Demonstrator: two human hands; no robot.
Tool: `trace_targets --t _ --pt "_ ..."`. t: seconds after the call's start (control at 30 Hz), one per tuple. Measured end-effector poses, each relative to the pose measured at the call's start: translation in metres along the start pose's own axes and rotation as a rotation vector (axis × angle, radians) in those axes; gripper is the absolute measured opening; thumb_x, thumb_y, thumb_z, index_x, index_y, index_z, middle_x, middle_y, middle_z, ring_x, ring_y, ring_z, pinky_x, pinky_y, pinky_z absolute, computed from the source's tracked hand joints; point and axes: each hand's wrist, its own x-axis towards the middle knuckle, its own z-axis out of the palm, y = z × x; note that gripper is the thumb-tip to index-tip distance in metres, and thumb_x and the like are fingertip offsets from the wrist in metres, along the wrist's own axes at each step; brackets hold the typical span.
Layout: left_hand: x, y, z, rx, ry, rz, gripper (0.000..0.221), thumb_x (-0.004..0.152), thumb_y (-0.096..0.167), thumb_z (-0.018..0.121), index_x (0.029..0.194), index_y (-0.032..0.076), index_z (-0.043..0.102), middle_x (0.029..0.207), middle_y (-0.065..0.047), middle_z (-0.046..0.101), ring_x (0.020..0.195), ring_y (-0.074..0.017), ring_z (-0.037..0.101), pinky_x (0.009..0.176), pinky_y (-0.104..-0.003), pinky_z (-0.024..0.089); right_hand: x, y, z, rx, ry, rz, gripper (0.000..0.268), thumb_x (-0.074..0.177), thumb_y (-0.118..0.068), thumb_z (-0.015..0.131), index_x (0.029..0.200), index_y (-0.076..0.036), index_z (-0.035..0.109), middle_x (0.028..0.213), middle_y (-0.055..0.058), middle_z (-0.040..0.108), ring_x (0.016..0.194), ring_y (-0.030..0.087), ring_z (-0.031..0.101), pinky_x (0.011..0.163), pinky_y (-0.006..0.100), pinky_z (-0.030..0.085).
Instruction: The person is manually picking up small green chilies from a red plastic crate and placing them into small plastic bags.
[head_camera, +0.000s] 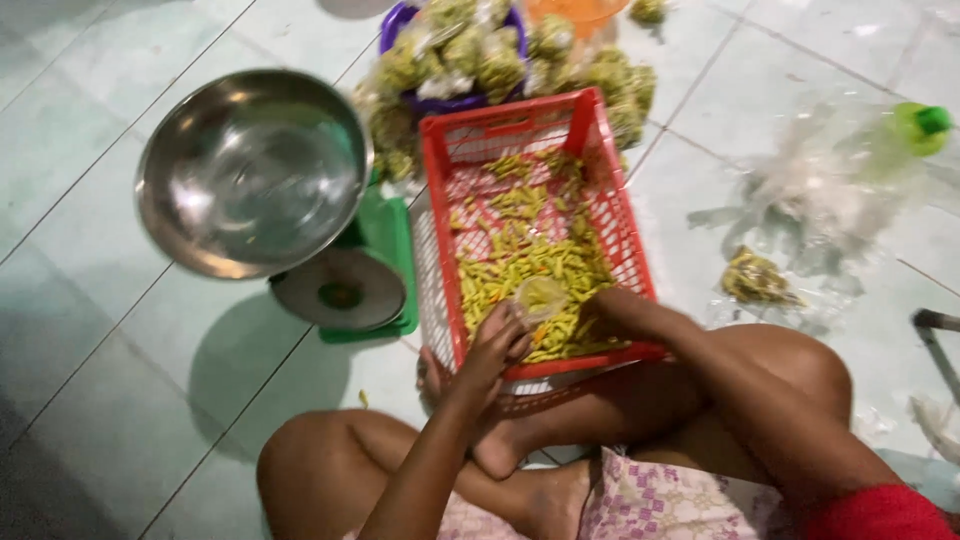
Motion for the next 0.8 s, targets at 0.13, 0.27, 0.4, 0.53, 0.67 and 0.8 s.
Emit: trace_targets --t 0.13,0.27,0.4,0.53,0.67,0.8 --pt "-0.002 -0.002 -0.009 -0.020 0.007 -0.001 0.013 0.105 0.002 0.046 0.104 0.014 0.042 0.059 0.010 0.027 0.046 0.0010 0.022 0.046 -0.018 0.024 -0.044 -0.037 -0.048 0.253 0.119 -0.085 0.036 0.086 -0.010 0.069 0.118 0.004 0.077 0.106 0.040 0.075 0.099 0.060 0.071 0.089 0.061 0.055" --pt "0.002 -0.016 -0.025 -0.061 -0.012 -0.070 0.011 0.104 0.006 0.049 0.114 0.009 0.051 0.076 0.006 0.046 0.060 -0.0009 0.035 0.053 -0.016 0.024 -0.073 -0.059 -0.077 0.272 0.281 0.035 0.032 0.085 -0.014 0.078 0.117 -0.011 0.082 0.095 0.004 0.087 0.075 0.016 0.075 0.071 0.032 0.061" --pt "0.005 -0.016 -0.022 -0.014 -0.009 -0.116 0.007 0.103 0.008 0.051 0.108 0.011 0.049 0.068 0.009 0.042 0.053 -0.0005 0.034 0.047 -0.015 0.021 -0.090 -0.096 -0.089 0.454 0.315 0.005 0.034 0.081 -0.009 0.080 0.114 -0.002 0.082 0.095 0.013 0.087 0.078 0.022 0.077 0.073 0.034 0.062" --pt "0.001 -0.008 -0.015 0.069 -0.042 -0.095 0.023 0.105 0.013 0.050 0.127 0.006 0.051 0.067 0.009 0.042 0.054 -0.0019 0.032 0.049 -0.017 0.021 -0.069 -0.116 -0.080 0.340 0.247 -0.148 0.038 0.082 -0.015 0.075 0.119 -0.009 0.078 0.101 0.010 0.086 0.084 0.020 0.084 0.077 0.032 0.070" --pt "-0.004 0.002 -0.006 -0.059 -0.068 -0.008 0.016 0.098 0.000 0.050 0.106 0.013 0.045 0.056 0.008 0.028 0.049 0.0009 0.022 0.048 -0.016 0.023 -0.050 -0.138 -0.069 0.478 0.254 -0.087 0.032 0.088 -0.006 0.078 0.119 -0.001 0.075 0.113 0.025 0.078 0.105 0.036 0.075 0.094 0.050 0.058" --pt "0.002 -0.016 -0.025 -0.098 -0.056 0.000 0.016 0.099 0.001 0.051 0.108 0.013 0.046 0.058 0.008 0.032 0.049 0.0023 0.025 0.048 -0.015 0.025 -0.045 -0.156 -0.073 0.316 0.168 0.002 0.030 0.091 -0.008 0.074 0.121 -0.005 0.076 0.120 0.025 0.076 0.106 0.041 0.077 0.096 0.051 0.058"
